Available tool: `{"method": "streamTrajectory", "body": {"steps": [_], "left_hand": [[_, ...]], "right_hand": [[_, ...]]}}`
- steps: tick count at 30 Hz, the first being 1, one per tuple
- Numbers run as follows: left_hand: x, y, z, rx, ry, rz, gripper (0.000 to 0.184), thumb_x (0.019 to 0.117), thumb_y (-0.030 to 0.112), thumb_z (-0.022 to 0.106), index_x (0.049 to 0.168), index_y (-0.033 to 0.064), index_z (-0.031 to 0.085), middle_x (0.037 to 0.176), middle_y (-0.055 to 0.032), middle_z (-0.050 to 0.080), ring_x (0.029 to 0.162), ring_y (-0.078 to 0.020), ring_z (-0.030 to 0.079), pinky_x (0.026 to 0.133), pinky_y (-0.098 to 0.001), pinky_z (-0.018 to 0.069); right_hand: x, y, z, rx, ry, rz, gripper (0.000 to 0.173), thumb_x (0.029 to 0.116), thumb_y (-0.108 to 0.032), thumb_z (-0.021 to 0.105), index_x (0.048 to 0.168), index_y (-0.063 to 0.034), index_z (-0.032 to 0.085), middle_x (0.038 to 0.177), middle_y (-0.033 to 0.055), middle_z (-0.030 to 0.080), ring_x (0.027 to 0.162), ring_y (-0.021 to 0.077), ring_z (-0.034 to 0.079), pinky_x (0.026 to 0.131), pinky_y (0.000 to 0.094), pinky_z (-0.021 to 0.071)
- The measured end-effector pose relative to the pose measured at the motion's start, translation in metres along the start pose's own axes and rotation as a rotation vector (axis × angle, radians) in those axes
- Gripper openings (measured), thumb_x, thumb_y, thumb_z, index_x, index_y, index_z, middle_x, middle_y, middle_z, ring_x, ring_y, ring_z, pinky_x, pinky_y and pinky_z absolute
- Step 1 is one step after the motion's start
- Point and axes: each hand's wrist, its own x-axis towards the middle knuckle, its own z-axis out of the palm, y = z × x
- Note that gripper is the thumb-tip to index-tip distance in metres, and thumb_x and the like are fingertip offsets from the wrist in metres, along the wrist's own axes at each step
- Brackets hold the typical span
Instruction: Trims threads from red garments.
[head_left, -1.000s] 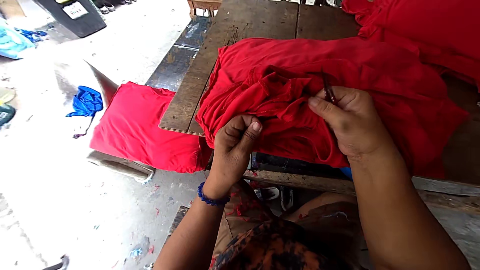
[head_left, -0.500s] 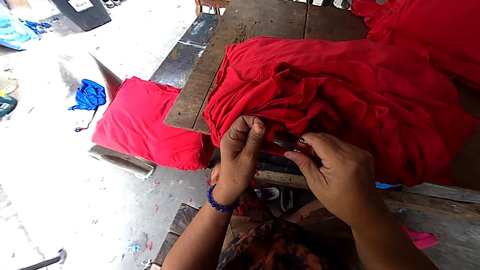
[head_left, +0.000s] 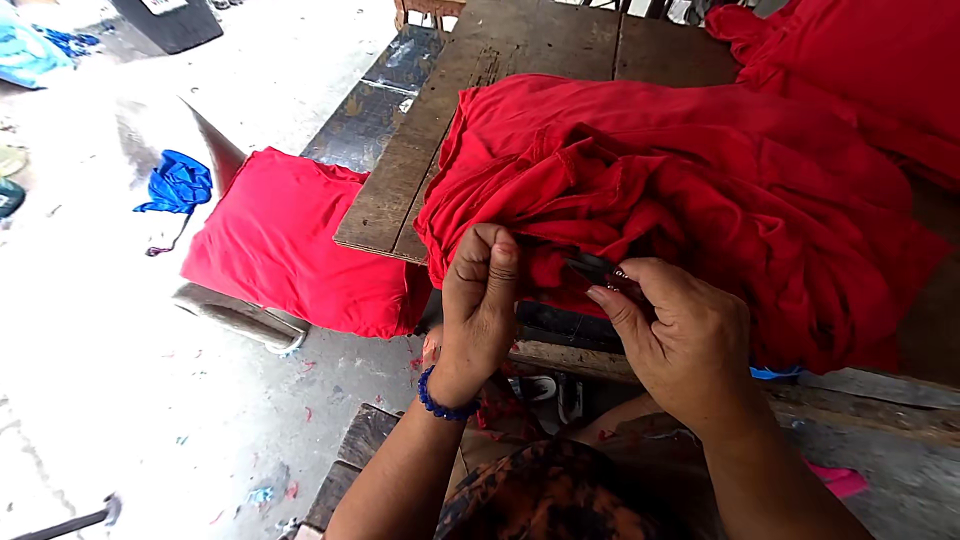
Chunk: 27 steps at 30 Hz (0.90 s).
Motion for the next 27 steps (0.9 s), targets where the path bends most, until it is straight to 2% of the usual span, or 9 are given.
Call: {"method": "streamTrajectory", "body": {"steps": [4, 6, 9, 12, 15, 19, 22, 24, 27], "left_hand": [[0.001, 0.0, -0.004, -0.125, 0.009, -0.047, 0.028, 0.1134, 0.032, 0.026, 0.104, 0.0187, 0.049, 0.085, 0.0016, 0.065, 0.069, -0.0078, 0.067, 0.058, -0.0233, 0.0591], [0.002, 0.002, -0.006, -0.173, -0.002, -0.069, 0.028, 0.113, 0.037, 0.028, 0.106, 0.0197, 0.049, 0.087, 0.0023, 0.066, 0.07, -0.0073, 0.069, 0.059, -0.0227, 0.0603], [0.003, 0.004, -0.009, -0.242, -0.02, -0.103, 0.007, 0.1095, 0.016, 0.044, 0.112, 0.0194, 0.049, 0.089, 0.0024, 0.063, 0.072, -0.007, 0.067, 0.062, -0.0235, 0.0605], [0.004, 0.003, -0.01, -0.277, -0.006, -0.139, 0.018, 0.1045, 0.003, 0.049, 0.116, 0.017, 0.051, 0.087, 0.0005, 0.063, 0.069, -0.0077, 0.067, 0.059, -0.024, 0.0605], [0.005, 0.004, -0.007, -0.221, 0.012, -0.15, 0.018, 0.1057, 0.005, 0.05, 0.119, 0.017, 0.053, 0.09, 0.0009, 0.065, 0.07, -0.0065, 0.067, 0.057, -0.0217, 0.0591], [0.006, 0.006, -0.004, -0.125, -0.005, -0.091, 0.028, 0.103, 0.003, 0.056, 0.126, 0.018, 0.052, 0.09, 0.005, 0.065, 0.073, -0.0047, 0.067, 0.063, -0.0207, 0.0598], [0.027, 0.013, -0.005, 0.097, -0.036, 0.091, 0.033, 0.0989, 0.0, 0.06, 0.124, 0.0149, 0.046, 0.092, 0.01, 0.07, 0.075, -0.0035, 0.068, 0.068, -0.0237, 0.0605], [0.053, 0.021, -0.003, 0.313, 0.002, 0.202, 0.028, 0.0973, 0.002, 0.063, 0.12, 0.0056, 0.046, 0.089, 0.0079, 0.069, 0.073, -0.0035, 0.067, 0.065, -0.025, 0.0597], [0.091, 0.021, 0.003, 0.496, 0.077, 0.114, 0.023, 0.0948, 0.009, 0.067, 0.112, 0.0033, 0.053, 0.082, 0.0039, 0.07, 0.065, -0.0039, 0.067, 0.056, -0.0228, 0.0562]], "right_hand": [[-0.008, 0.014, 0.006, -0.046, -0.006, 0.088, 0.052, 0.0905, -0.042, 0.075, 0.12, -0.001, 0.063, 0.076, 0.01, 0.065, 0.061, 0.0229, 0.059, 0.052, 0.0393, 0.0456], [-0.007, 0.026, 0.009, -0.032, 0.008, 0.077, 0.031, 0.091, -0.022, 0.073, 0.111, 0.0011, 0.069, 0.078, 0.0143, 0.069, 0.065, 0.0268, 0.066, 0.054, 0.0436, 0.0496], [0.002, 0.047, -0.006, 0.261, -0.023, 0.052, 0.013, 0.0952, -0.009, 0.065, 0.1, 0.0018, 0.071, 0.085, 0.0041, 0.069, 0.076, 0.0006, 0.063, 0.07, 0.0167, 0.0532], [0.021, 0.056, -0.022, 0.578, -0.036, 0.109, 0.012, 0.101, -0.014, 0.061, 0.09, -0.0096, 0.065, 0.075, -0.012, 0.056, 0.064, -0.0092, 0.05, 0.059, 0.0085, 0.0441], [0.036, 0.06, -0.021, 0.768, -0.018, 0.172, 0.025, 0.1036, -0.015, 0.056, 0.079, -0.0202, 0.057, 0.064, -0.0157, 0.046, 0.051, -0.0072, 0.039, 0.046, 0.0097, 0.033], [0.043, 0.062, -0.018, 0.866, 0.006, 0.232, 0.029, 0.1034, -0.011, 0.056, 0.076, -0.0221, 0.056, 0.064, -0.0165, 0.047, 0.052, -0.0074, 0.039, 0.048, 0.0096, 0.032], [0.043, 0.065, -0.014, 0.785, 0.065, 0.219, 0.024, 0.1027, -0.011, 0.058, 0.08, -0.019, 0.058, 0.067, -0.0159, 0.048, 0.054, -0.0075, 0.04, 0.05, 0.0095, 0.0328], [0.042, 0.062, -0.013, 0.66, 0.098, 0.09, 0.012, 0.1021, -0.009, 0.059, 0.091, -0.0079, 0.064, 0.075, -0.0111, 0.055, 0.062, -0.0068, 0.048, 0.057, 0.0107, 0.0409], [0.046, 0.044, -0.019, 0.663, -0.046, -0.202, 0.014, 0.1001, -0.005, 0.057, 0.104, 0.0073, 0.064, 0.084, -0.0004, 0.066, 0.073, -0.0038, 0.059, 0.066, 0.0136, 0.0512]]}}
